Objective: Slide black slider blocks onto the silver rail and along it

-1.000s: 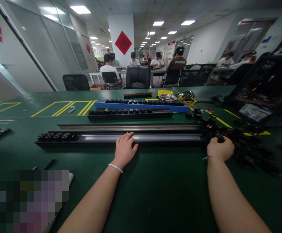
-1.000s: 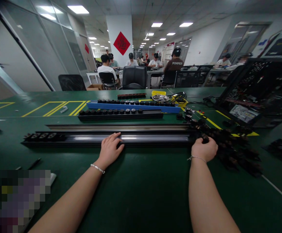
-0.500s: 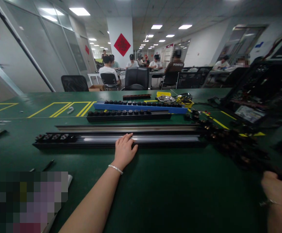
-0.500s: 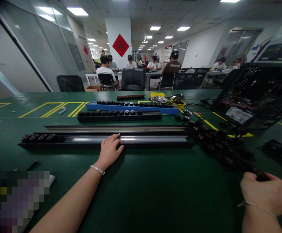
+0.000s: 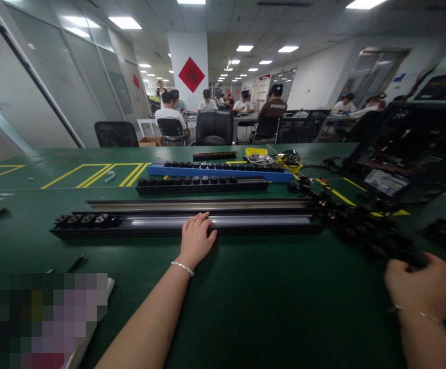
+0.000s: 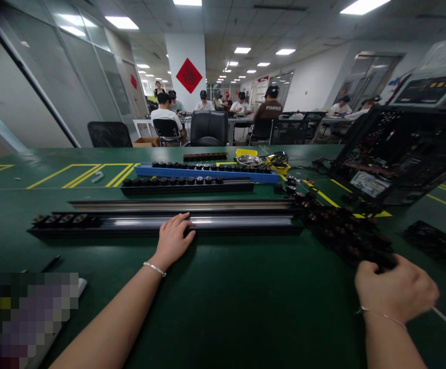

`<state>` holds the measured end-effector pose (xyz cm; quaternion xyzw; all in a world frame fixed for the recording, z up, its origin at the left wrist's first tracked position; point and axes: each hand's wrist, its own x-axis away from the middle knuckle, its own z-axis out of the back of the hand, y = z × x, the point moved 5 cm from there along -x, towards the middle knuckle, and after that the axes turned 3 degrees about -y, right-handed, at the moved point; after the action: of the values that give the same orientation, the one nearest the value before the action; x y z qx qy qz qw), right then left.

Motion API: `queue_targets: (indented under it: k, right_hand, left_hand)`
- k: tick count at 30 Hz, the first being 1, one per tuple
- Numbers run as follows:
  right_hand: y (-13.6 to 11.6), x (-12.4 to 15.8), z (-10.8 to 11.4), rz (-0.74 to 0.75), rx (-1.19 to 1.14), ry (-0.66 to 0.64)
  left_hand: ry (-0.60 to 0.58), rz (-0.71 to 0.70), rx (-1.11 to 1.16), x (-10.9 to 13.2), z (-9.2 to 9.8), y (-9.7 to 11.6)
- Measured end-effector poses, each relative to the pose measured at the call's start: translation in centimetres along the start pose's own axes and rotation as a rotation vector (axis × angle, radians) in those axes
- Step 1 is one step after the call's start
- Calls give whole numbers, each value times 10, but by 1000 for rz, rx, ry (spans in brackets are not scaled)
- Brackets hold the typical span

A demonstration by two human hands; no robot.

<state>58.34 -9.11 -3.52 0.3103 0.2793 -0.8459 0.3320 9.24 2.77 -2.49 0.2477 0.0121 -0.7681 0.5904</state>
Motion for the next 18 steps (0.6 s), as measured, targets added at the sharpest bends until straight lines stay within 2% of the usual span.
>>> queue_targets:
  k: [2,3,5,8,10,12,15,18]
  right_hand:
    - [-55,13,13,241,-91,-75]
    - [-84,22,16,388,-128,-145]
    - [-136,42,19,589,-176,-254]
    - [-189,66,10,664,-177,-360]
    - [-208,73,1,645,-176,-412]
    - [-217,77,-9,649,-181,-474]
    - [-220,76,-17,661,-185,-534]
    - [-218,75,-17,659,-186,-547]
  left_hand:
    - [16,6,25,0,1,-1]
    - [30,16,42,-1,2,-2]
    - [84,68,67,-2,6,-7]
    - [222,221,39,-3,20,-22]
    - [312,359,-8,-2,31,-37]
    - [339,498,-48,-2,40,-56]
    - [275,583,-111,-12,53,-85]
    - [227,674,-206,-23,75,-124]
